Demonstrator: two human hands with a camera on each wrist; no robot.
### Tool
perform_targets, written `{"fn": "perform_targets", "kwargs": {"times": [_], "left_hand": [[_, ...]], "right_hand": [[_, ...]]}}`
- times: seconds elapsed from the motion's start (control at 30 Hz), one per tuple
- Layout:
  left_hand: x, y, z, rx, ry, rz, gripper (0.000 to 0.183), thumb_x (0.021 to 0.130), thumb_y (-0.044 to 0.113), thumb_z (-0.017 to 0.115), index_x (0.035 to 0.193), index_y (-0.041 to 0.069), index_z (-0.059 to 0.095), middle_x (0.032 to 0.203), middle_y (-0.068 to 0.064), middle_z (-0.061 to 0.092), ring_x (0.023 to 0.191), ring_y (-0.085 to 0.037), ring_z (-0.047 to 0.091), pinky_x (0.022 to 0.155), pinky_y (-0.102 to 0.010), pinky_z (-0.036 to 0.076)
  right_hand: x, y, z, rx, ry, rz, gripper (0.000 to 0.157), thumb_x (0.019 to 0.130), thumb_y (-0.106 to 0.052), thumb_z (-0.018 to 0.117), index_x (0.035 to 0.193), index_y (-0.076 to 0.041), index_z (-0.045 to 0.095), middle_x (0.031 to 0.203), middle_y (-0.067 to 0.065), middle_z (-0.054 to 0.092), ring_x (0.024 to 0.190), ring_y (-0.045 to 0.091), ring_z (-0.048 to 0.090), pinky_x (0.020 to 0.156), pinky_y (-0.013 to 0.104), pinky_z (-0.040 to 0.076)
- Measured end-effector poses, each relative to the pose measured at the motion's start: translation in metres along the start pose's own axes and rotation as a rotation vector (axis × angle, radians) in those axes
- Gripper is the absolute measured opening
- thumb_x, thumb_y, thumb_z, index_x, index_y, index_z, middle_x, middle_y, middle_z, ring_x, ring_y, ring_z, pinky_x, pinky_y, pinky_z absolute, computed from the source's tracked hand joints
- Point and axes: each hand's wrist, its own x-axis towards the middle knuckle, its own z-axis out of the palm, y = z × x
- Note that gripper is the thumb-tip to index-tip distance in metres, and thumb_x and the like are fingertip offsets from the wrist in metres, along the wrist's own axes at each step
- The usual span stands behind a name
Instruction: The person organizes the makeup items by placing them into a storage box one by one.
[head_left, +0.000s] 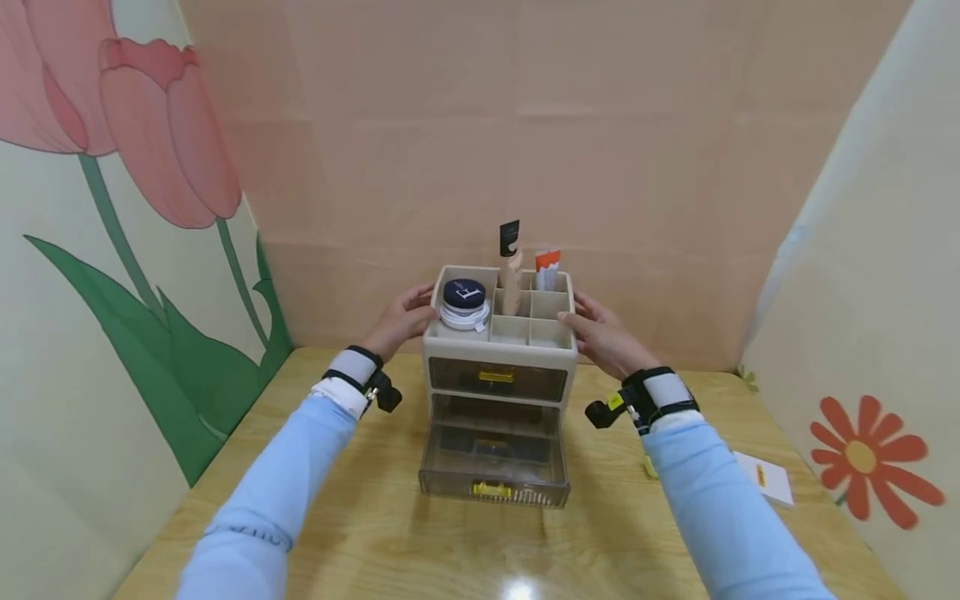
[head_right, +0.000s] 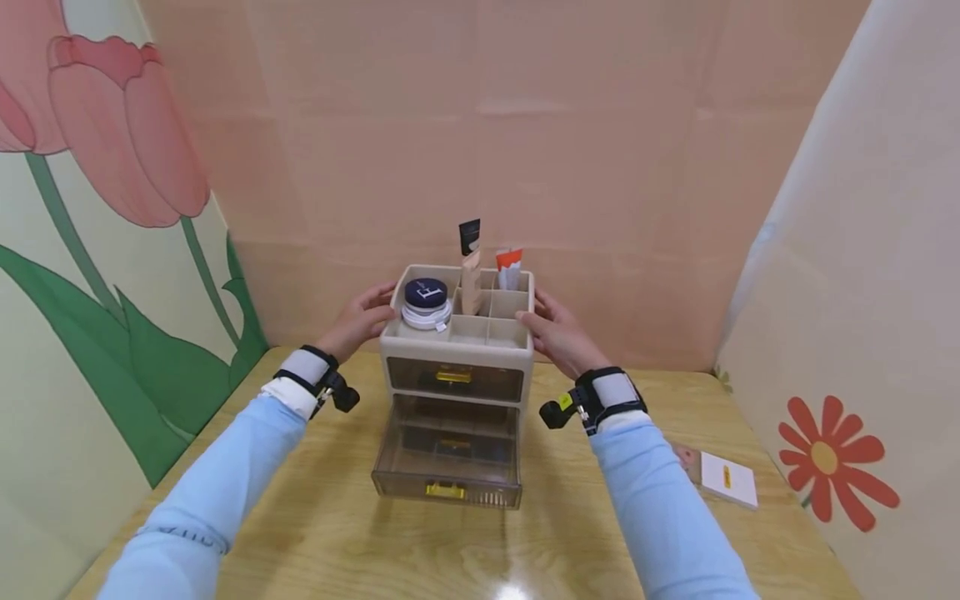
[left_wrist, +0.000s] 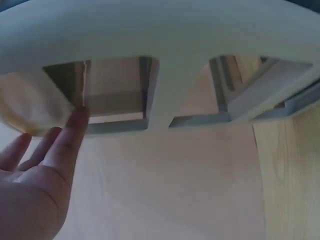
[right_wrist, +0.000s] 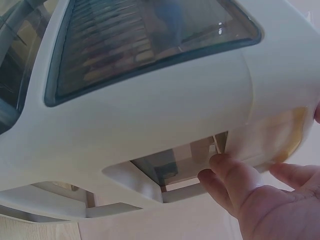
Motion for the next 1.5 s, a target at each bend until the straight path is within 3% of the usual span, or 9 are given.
{"fn": "perform_targets", "kwargs": {"times": [0.17, 0.43, 0.7, 1.0, 1.3, 1.5], "left_hand": [[0.002, -0.005, 0.001, -0.024, 0.041, -0.010, 0.060, 0.089, 0.002, 0.052, 0.148, 0.004, 0.038, 0.145, -0.020, 0.043, 0.128, -0.029, 0.044, 0.101, -0.042, 0.042], [-0.002, -0.007, 0.008, -0.030, 0.075, -0.001, 0.050, 0.093, 0.006, 0.054, 0.142, 0.000, 0.047, 0.140, -0.017, 0.049, 0.121, -0.024, 0.050, 0.097, -0.036, 0.045], [-0.001, -0.008, 0.014, -0.003, 0.029, -0.009, 0.050, 0.095, 0.010, 0.055, 0.143, 0.000, 0.045, 0.142, -0.017, 0.047, 0.124, -0.026, 0.048, 0.099, -0.037, 0.044], [0.001, -0.007, 0.010, -0.004, -0.011, -0.014, 0.052, 0.095, 0.010, 0.055, 0.145, 0.002, 0.043, 0.145, -0.015, 0.045, 0.127, -0.027, 0.046, 0.100, -0.038, 0.043], [-0.005, -0.006, 0.006, -0.012, -0.026, -0.003, 0.052, 0.096, 0.008, 0.053, 0.146, 0.000, 0.040, 0.146, -0.017, 0.043, 0.126, -0.029, 0.047, 0.097, -0.034, 0.046], [-0.008, -0.005, 0.004, -0.010, -0.020, -0.013, 0.052, 0.097, 0.011, 0.053, 0.147, 0.002, 0.040, 0.147, -0.016, 0.042, 0.128, -0.028, 0.045, 0.100, -0.036, 0.043]], "right_hand": [[0.000, -0.001, 0.003, -0.011, 0.003, 0.001, 0.068, 0.103, -0.027, 0.048, 0.157, -0.030, 0.006, 0.161, 0.009, 0.010, 0.138, 0.040, 0.028, 0.104, 0.057, 0.033], [-0.003, -0.007, -0.002, -0.015, 0.003, -0.004, 0.065, 0.104, -0.024, 0.045, 0.157, -0.031, 0.008, 0.160, 0.012, 0.011, 0.137, 0.040, 0.028, 0.103, 0.057, 0.035], [-0.012, -0.006, -0.009, -0.005, 0.001, 0.004, 0.066, 0.105, -0.021, 0.044, 0.157, -0.030, 0.006, 0.161, 0.012, 0.011, 0.137, 0.038, 0.029, 0.104, 0.054, 0.034], [-0.014, -0.013, -0.012, -0.018, -0.006, 0.006, 0.069, 0.103, -0.026, 0.049, 0.158, -0.026, 0.007, 0.159, 0.015, 0.014, 0.138, 0.037, 0.029, 0.107, 0.052, 0.032], [-0.034, -0.020, -0.028, -0.186, 0.015, 0.032, 0.082, 0.100, -0.033, 0.054, 0.157, -0.012, -0.001, 0.158, 0.022, 0.012, 0.140, 0.036, 0.028, 0.109, 0.048, 0.029], [-0.052, -0.010, -0.057, -0.380, -0.025, 0.016, 0.081, 0.095, -0.040, 0.060, 0.156, -0.009, 0.015, 0.154, 0.022, 0.026, 0.134, 0.037, 0.037, 0.104, 0.048, 0.037]]}}
